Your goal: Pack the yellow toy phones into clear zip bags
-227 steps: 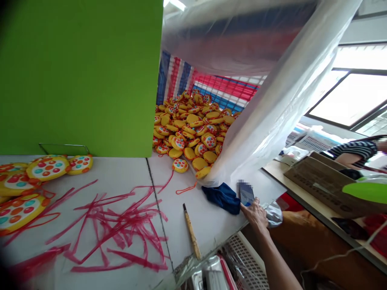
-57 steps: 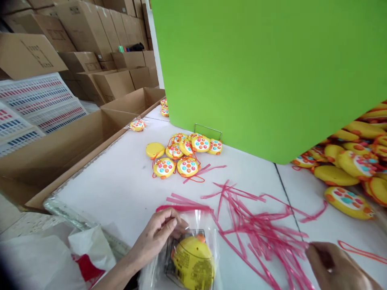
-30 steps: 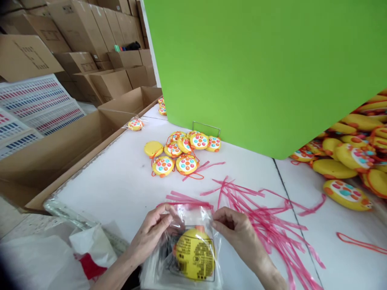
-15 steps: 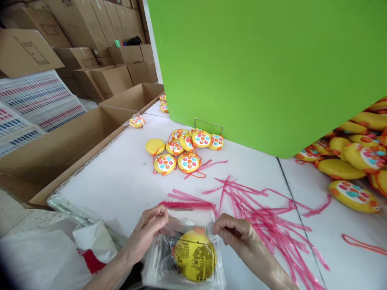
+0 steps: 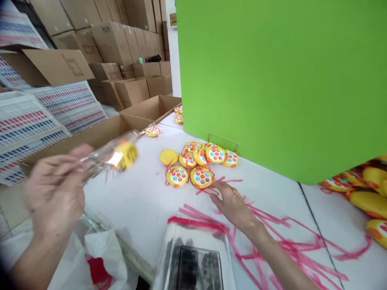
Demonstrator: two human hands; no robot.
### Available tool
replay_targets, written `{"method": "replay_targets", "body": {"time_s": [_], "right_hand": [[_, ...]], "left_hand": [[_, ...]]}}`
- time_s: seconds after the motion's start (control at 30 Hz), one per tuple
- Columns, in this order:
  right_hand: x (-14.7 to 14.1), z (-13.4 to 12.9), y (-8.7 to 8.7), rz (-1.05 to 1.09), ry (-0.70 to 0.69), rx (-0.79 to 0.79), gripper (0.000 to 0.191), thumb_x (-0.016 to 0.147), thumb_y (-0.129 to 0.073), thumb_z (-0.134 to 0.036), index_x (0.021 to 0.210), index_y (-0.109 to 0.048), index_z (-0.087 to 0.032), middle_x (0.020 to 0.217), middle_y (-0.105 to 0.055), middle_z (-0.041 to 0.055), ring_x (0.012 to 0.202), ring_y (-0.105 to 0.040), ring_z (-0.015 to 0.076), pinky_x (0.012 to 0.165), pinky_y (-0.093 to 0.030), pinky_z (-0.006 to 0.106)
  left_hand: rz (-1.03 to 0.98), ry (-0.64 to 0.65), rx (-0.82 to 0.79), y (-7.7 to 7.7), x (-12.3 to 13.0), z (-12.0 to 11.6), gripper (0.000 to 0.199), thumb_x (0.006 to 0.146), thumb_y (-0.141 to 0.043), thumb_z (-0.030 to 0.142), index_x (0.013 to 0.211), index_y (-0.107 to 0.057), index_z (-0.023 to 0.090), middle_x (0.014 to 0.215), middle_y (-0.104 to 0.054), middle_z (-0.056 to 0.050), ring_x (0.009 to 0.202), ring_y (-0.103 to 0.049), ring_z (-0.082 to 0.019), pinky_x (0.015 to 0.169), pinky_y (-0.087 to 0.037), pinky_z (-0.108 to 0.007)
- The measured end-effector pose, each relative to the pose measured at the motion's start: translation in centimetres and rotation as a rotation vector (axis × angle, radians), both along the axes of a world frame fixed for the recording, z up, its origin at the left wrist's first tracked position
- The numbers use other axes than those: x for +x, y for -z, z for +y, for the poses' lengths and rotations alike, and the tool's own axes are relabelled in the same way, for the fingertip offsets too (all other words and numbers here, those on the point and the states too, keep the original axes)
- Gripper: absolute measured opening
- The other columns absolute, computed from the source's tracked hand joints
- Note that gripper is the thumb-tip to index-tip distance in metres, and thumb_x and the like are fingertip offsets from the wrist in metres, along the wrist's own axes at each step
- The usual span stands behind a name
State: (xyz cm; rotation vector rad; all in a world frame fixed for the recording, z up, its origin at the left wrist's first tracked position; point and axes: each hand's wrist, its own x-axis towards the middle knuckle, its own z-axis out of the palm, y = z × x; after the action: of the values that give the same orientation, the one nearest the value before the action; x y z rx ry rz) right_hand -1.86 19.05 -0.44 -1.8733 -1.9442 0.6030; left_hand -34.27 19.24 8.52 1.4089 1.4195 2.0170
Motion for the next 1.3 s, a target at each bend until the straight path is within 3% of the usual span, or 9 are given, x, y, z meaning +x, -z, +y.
{"method": "replay_targets", "body": {"time_s": [0.1,0.2,0.3,0.4,0.53,0.63,0.73,0.93,1.3], "right_hand": [[-1.7,3.4,1.1,-0.072,0.118,0.037,0.060,0.078,-0.056,-0.036,0.130,-0.047,-0.006,0.122,-0.055,0.0246,0.115,-0.048,0.0411,0.094,-0.038,0.054],[-3.9,5.0,2.0,-0.087,0.178,0.050,0.077,0.071,-0.065,-0.035,0.136,-0.038,-0.004,0.122,-0.054,0.0274,0.114,-0.046,0.0449,0.092,-0.036,0.057],[-4.4,5.1,2.2,-0.031,0.212,0.043,0.078,0.066,-0.069,-0.034,0.135,-0.041,-0.010,0.124,-0.053,0.0238,0.117,-0.044,0.0423,0.094,-0.036,0.054],[-2.8,3.8,1.3,0.114,0.241,-0.026,0.075,0.067,-0.064,-0.047,0.132,-0.045,-0.015,0.113,-0.061,0.0185,0.107,-0.054,0.0381,0.086,-0.045,0.050],[-0.2,0.5,-0.8,0.574,0.295,-0.184,0.062,0.086,-0.027,-0.058,0.129,-0.044,-0.017,0.105,-0.067,0.0139,0.086,-0.067,0.0278,0.063,-0.054,0.038],[0.7,-2.3,-1.7,1.206,0.408,-0.354,0.057,0.085,-0.036,-0.058,0.125,-0.048,-0.020,0.109,-0.067,0.0132,0.084,-0.069,0.0272,0.063,-0.053,0.036],[0.8,-4.8,-1.7,1.456,0.453,-0.349,0.051,0.082,-0.046,-0.054,0.122,-0.051,-0.023,0.103,-0.069,0.0099,0.081,-0.069,0.0261,0.064,-0.052,0.034],[-0.3,-8.2,-0.8,1.382,0.509,-0.322,0.045,0.072,-0.064,-0.029,0.115,-0.056,-0.022,0.089,-0.069,0.0057,0.075,-0.066,0.0230,0.063,-0.052,0.033],[-0.2,-14.2,3.1,0.870,0.595,-0.267,0.043,0.069,-0.068,-0.052,0.098,-0.062,-0.021,0.076,-0.068,0.0035,0.065,-0.062,0.0217,0.062,-0.055,0.034]], "left_hand": [[0.345,0.059,-0.015,1.3,2.5,-1.6,0.022,0.084,-0.055,0.016,0.105,-0.056,0.022,0.132,-0.055,-0.005,0.122,-0.050,-0.021,0.104,-0.037,-0.036],[0.727,0.549,-0.101,9.3,7.9,-5.4,0.024,0.085,-0.052,0.026,0.108,-0.058,0.020,0.126,-0.058,-0.011,0.122,-0.050,-0.028,0.099,-0.043,-0.041],[0.932,0.547,-0.037,17.8,12.9,-8.1,0.027,0.078,-0.061,0.044,0.089,-0.062,0.019,0.110,-0.066,-0.014,0.110,-0.056,-0.035,0.082,-0.051,-0.045],[1.064,0.529,-0.093,21.2,15.3,-8.8,0.033,0.078,-0.063,0.043,0.096,-0.061,0.015,0.114,-0.063,-0.017,0.106,-0.057,-0.036,0.078,-0.051,-0.046],[1.095,0.590,-0.132,19.6,15.2,-8.0,0.026,0.082,-0.058,0.029,0.102,-0.060,0.013,0.105,-0.065,-0.015,0.091,-0.059,-0.029,0.074,-0.049,-0.041],[1.086,0.665,-0.229,17.9,14.6,-7.7,0.027,0.084,-0.052,0.019,0.111,-0.057,0.019,0.106,-0.063,-0.010,0.093,-0.056,-0.026,0.079,-0.045,-0.038],[1.091,0.699,-0.280,17.0,14.3,-7.8,0.034,0.083,-0.052,0.016,0.117,-0.052,0.019,0.104,-0.060,-0.009,0.092,-0.052,-0.025,0.080,-0.043,-0.038],[1.088,0.728,-0.241,16.4,14.0,-7.9,0.010,0.081,-0.053,0.009,0.077,-0.054,0.018,0.089,-0.057,-0.004,0.085,-0.049,-0.022,0.076,-0.042,-0.036],[1.123,0.805,-0.265,14.1,13.2,-7.7,0.015,0.087,-0.045,0.011,0.094,-0.057,0.017,0.093,-0.057,-0.005,0.087,-0.049,-0.021,0.075,-0.044,-0.033]]}}
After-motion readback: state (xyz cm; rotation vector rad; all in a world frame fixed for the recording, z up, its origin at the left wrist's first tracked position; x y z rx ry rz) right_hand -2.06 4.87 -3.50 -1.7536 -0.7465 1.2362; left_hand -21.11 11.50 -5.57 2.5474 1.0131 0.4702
